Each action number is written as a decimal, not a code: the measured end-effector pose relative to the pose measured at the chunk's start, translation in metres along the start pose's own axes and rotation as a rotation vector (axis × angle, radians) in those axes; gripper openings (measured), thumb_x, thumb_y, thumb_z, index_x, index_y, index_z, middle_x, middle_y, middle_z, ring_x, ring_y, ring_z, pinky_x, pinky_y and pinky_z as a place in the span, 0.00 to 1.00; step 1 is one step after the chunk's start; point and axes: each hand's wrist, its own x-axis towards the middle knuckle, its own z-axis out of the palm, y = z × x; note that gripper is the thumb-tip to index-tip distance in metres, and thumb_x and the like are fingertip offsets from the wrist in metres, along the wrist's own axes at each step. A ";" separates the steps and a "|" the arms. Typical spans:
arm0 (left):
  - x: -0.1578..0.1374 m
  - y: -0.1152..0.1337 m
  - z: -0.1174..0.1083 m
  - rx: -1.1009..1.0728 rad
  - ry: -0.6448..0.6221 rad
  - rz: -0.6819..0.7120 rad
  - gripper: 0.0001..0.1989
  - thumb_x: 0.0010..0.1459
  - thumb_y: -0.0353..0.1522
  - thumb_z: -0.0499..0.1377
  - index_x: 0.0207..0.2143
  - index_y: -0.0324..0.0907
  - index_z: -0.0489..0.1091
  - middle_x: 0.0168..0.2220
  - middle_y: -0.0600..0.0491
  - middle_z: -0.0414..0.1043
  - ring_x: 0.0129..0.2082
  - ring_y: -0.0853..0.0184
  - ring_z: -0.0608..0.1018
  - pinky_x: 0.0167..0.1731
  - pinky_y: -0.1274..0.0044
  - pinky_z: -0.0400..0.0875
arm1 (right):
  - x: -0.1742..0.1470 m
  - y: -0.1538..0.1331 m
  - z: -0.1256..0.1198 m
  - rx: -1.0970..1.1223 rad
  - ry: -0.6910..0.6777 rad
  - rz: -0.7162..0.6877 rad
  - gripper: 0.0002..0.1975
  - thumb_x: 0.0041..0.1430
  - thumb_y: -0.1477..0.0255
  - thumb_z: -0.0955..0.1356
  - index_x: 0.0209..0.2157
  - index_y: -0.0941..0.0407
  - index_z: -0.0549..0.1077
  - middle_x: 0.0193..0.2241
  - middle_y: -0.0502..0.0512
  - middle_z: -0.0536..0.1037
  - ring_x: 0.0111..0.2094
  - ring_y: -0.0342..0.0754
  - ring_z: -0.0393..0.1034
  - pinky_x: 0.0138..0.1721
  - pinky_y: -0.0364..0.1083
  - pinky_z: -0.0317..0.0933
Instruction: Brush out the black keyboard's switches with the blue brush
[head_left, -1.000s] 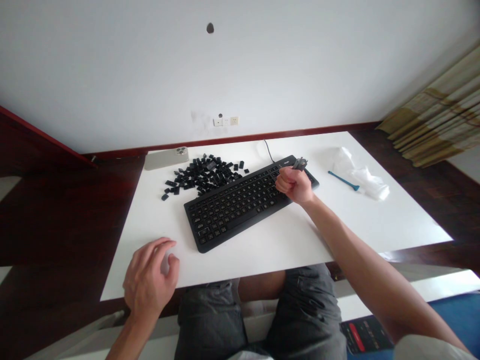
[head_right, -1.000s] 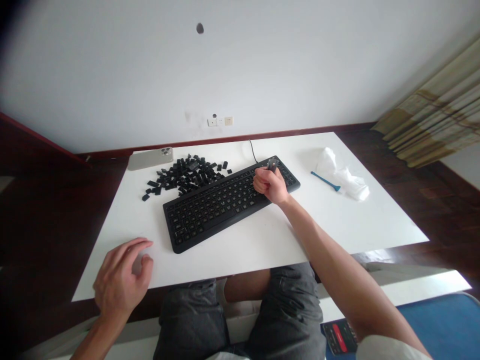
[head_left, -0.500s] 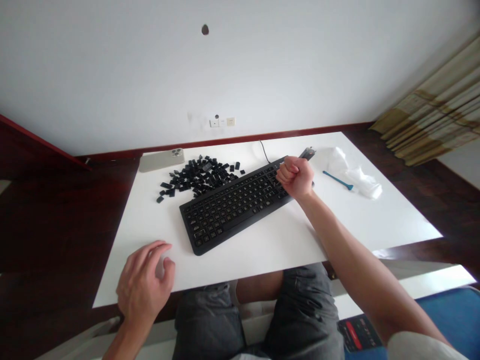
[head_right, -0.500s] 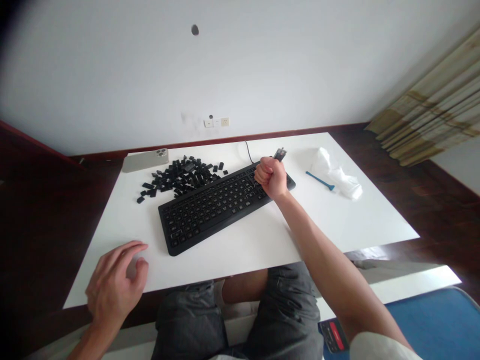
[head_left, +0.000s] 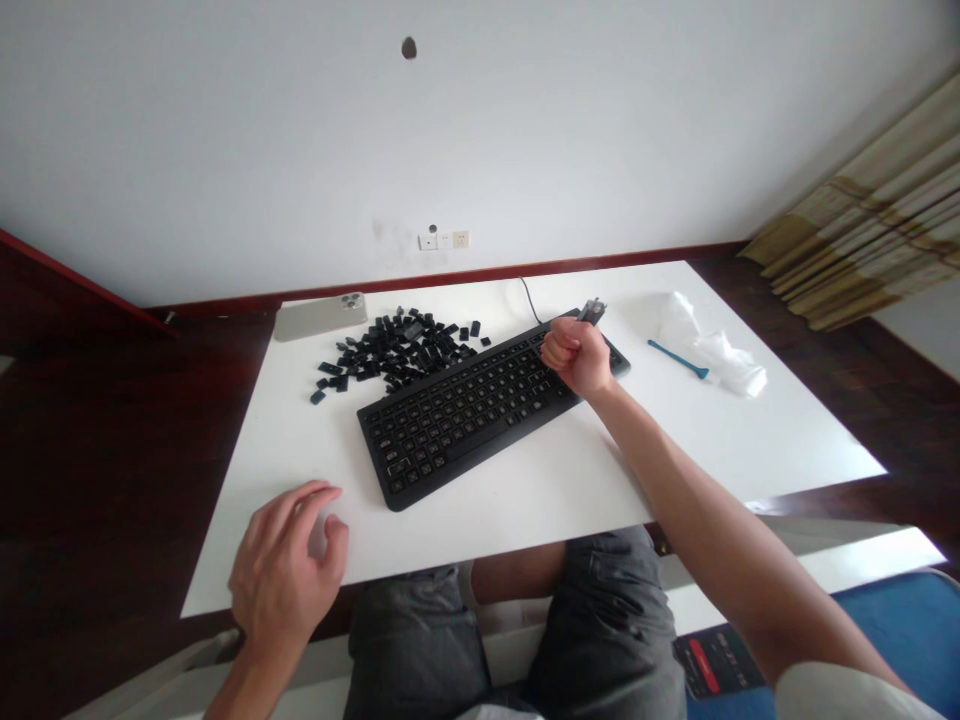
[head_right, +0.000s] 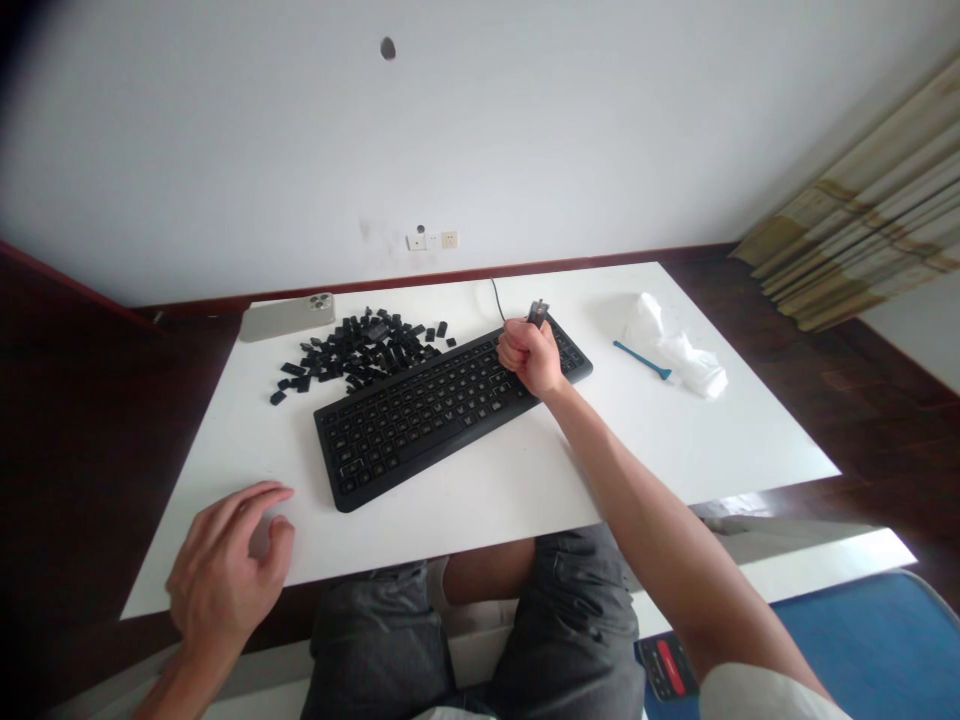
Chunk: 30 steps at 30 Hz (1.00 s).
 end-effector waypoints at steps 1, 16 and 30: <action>0.000 0.000 0.000 0.001 -0.001 -0.001 0.14 0.64 0.27 0.60 0.50 0.45 0.77 0.52 0.48 0.80 0.49 0.53 0.79 0.51 0.63 0.73 | 0.000 0.000 0.001 -0.002 -0.004 0.002 0.35 0.52 0.53 0.77 0.19 0.50 0.48 0.14 0.41 0.46 0.15 0.38 0.36 0.14 0.43 0.38; 0.000 0.000 0.000 -0.012 0.009 -0.021 0.15 0.62 0.27 0.60 0.49 0.46 0.78 0.51 0.49 0.81 0.49 0.53 0.80 0.51 0.64 0.73 | -0.001 -0.004 -0.006 0.076 -0.036 0.024 0.36 0.55 0.56 0.76 0.22 0.51 0.44 0.15 0.41 0.43 0.15 0.39 0.35 0.14 0.42 0.41; 0.002 0.008 -0.006 -0.008 -0.038 -0.054 0.13 0.64 0.26 0.59 0.48 0.44 0.78 0.51 0.48 0.81 0.51 0.55 0.79 0.54 0.66 0.72 | -0.007 -0.019 -0.015 0.048 0.042 0.040 0.30 0.60 0.60 0.72 0.22 0.51 0.46 0.15 0.43 0.39 0.17 0.41 0.32 0.15 0.45 0.36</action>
